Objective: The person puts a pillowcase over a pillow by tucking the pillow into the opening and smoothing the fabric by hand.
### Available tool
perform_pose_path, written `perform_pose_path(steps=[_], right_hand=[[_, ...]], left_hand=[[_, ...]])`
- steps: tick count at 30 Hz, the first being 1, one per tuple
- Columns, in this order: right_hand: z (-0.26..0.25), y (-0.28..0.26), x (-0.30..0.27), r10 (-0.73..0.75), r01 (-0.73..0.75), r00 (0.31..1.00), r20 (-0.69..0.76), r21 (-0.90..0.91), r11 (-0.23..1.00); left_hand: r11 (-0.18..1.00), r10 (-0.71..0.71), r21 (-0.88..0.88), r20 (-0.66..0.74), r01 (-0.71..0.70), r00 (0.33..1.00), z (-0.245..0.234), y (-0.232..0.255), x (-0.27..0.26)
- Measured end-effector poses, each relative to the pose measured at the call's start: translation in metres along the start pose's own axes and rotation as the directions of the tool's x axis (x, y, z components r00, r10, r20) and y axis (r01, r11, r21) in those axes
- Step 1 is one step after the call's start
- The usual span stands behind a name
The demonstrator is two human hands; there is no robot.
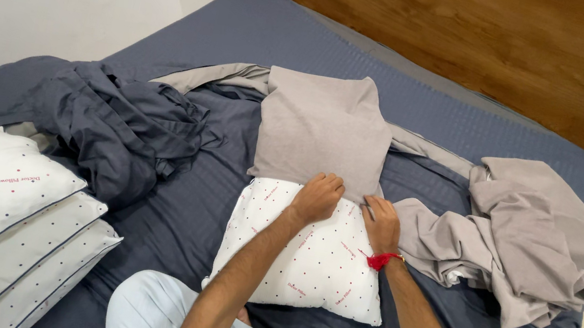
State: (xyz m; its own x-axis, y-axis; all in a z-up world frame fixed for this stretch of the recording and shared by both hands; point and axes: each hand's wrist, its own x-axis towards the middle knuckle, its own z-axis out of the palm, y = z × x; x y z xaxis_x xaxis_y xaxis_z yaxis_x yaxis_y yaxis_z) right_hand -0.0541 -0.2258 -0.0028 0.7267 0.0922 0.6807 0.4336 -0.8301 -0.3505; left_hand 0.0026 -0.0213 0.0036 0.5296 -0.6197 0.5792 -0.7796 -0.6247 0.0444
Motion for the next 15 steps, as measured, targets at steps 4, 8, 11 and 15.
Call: perform_pose_path(steps=[4,8,11,15], right_hand=[[0.014,0.016,-0.006,0.002,0.002,0.996,0.085,-0.051,0.999],[0.003,0.021,-0.013,-0.049,0.042,0.992,0.112,0.057,0.997],[-0.003,0.019,-0.008,-0.032,0.030,0.999,0.017,0.082,0.996],[0.015,0.024,-0.011,0.148,-0.145,0.988,-0.031,0.088,0.986]], left_hand=[[0.994,0.070,0.088,0.018,-0.071,0.997,0.020,0.009,0.009],[0.987,0.068,0.134,0.177,-0.092,0.982,0.018,0.009,0.008],[0.981,0.105,0.140,0.187,-0.133,0.977,0.016,0.012,0.015],[0.976,0.134,0.169,0.029,-0.137,0.991,0.038,0.025,0.025]])
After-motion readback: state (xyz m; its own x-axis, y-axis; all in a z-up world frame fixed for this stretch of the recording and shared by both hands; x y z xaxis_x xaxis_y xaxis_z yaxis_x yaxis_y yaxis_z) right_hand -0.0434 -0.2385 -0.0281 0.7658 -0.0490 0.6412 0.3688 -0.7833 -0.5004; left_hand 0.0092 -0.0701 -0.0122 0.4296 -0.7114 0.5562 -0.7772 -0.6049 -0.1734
